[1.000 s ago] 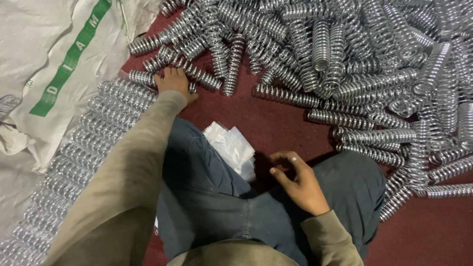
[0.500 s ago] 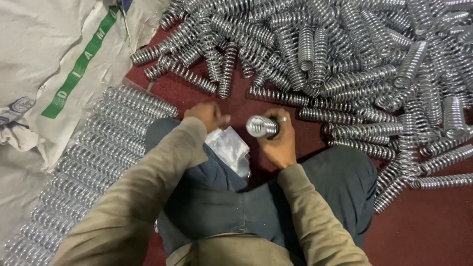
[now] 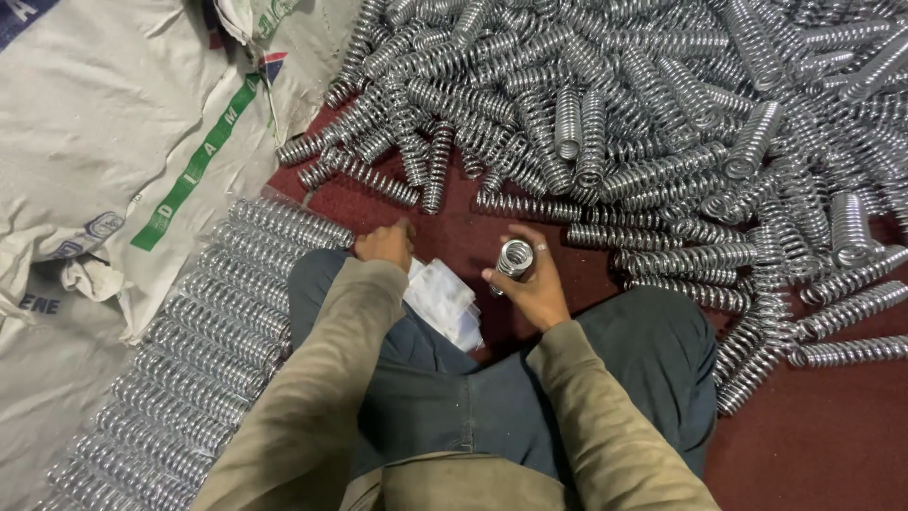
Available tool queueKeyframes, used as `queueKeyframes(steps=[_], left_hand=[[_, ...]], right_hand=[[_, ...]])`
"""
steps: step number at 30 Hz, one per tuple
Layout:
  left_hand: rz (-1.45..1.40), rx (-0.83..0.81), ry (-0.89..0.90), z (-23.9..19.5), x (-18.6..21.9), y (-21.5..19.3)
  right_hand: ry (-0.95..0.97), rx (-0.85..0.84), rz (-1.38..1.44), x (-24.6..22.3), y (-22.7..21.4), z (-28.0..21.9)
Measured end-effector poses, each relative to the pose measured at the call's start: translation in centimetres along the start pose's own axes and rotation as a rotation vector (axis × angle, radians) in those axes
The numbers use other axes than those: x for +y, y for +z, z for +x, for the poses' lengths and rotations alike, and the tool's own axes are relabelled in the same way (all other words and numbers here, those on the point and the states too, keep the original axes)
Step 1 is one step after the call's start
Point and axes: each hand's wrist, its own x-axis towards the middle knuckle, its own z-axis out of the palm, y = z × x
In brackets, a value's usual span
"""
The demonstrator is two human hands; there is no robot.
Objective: The person places metal springs into plastic bags by hand while sitting on the floor.
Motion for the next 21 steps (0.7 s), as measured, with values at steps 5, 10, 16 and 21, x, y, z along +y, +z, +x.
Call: queueKeyframes(steps=[5,10,16,21], left_hand=[[0.181,-0.317,0.033,-1.1,1.1,0.4],[0.105,-0.226,-0.144,3.3,-0.1,3.4],[0.121,-0.412,-0.045,-3.6,3.3,-3.6],[0.021,-0.254,-0.117,1.9,0.5,2.1]], right_hand=[[-0.106,0.056,-0.143,-3.5,-1.0,-1.4],[-0.083,0.112,-0.236,-1.7,-2.6,-2.6],[-0.160,0.100,-0.214,-1.2,-2.5,-2.8],[-0.203,0.113,-0.296,0.1,-3.2,-2.6]])
